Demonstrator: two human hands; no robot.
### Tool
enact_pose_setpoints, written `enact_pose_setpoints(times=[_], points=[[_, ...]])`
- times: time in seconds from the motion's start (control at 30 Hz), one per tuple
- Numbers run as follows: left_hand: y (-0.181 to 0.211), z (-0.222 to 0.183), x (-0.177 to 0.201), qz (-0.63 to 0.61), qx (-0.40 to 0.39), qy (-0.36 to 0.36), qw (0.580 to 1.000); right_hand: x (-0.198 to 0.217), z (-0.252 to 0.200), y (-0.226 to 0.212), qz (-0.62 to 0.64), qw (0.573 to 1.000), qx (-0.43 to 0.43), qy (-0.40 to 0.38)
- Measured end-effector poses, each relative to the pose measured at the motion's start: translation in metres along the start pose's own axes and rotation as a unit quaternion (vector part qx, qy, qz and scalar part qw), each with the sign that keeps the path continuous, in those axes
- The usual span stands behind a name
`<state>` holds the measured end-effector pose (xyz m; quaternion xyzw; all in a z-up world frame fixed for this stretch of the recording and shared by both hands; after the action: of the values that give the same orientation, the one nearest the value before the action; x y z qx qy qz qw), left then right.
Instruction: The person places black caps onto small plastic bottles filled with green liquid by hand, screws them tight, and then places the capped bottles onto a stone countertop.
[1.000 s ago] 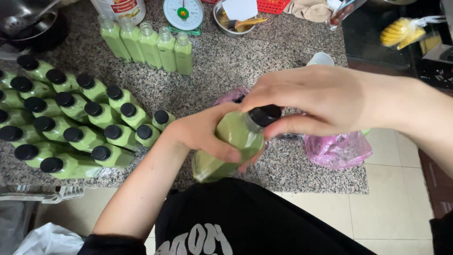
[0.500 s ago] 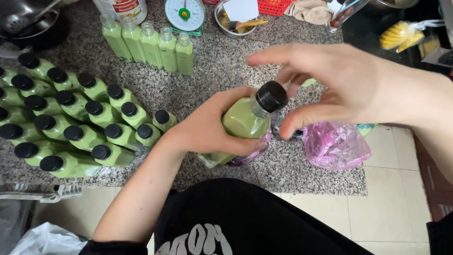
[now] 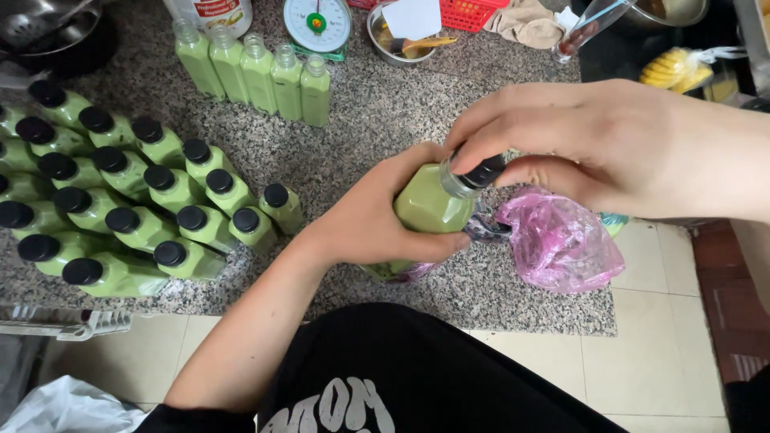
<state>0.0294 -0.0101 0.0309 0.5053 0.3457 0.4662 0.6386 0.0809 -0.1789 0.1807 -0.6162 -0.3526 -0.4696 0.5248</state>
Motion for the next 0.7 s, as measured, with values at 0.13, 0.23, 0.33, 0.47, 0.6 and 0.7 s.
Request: enact_pose_setpoints(times=[0.13,0.23,0.33,0.47,0.6,0.7], points=[[-0.006,-0.001,0.0,-0.022,-0.012,-0.006,1.0,-0.001,-0.001,0.005,0.015,1.0,0.002,-0.018],[-0.005,0.0,-0.002,-0.035,0.0,-0.019,0.999,-0.003,0.002,-0.002,0.017,1.0,0.02,0.001],[0.001,0.001,-0.003,-0.02,0.027,-0.015,0.999,-0.007,0.006,-0.005,0.007,0.996,-0.082,0.021],[0.003,0.0,-0.004,-0.022,0.022,0.013,0.999,-0.007,0.011,-0.009,-0.061,0.979,-0.193,0.007],[0.001,-0.002,-0.003,-0.026,-0.001,0.027,0.999,-0.009,0.006,-0.013,-0.061,0.99,-0.124,0.023],[0.0,-0.002,-0.001,-0.011,-0.012,-0.001,1.0,-0.008,0.0,-0.007,-0.023,0.998,-0.064,0.013]])
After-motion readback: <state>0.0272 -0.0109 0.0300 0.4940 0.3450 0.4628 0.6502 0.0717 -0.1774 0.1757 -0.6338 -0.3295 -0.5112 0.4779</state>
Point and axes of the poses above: each hand's wrist, its own z-axis towards the middle knuckle, its own x-axis out of the back of the hand, y = z × x, the point moved 3 cm from there along z, towards the middle knuckle, and after that the axes turned 5 degrees about y, right-handed, at the moved point
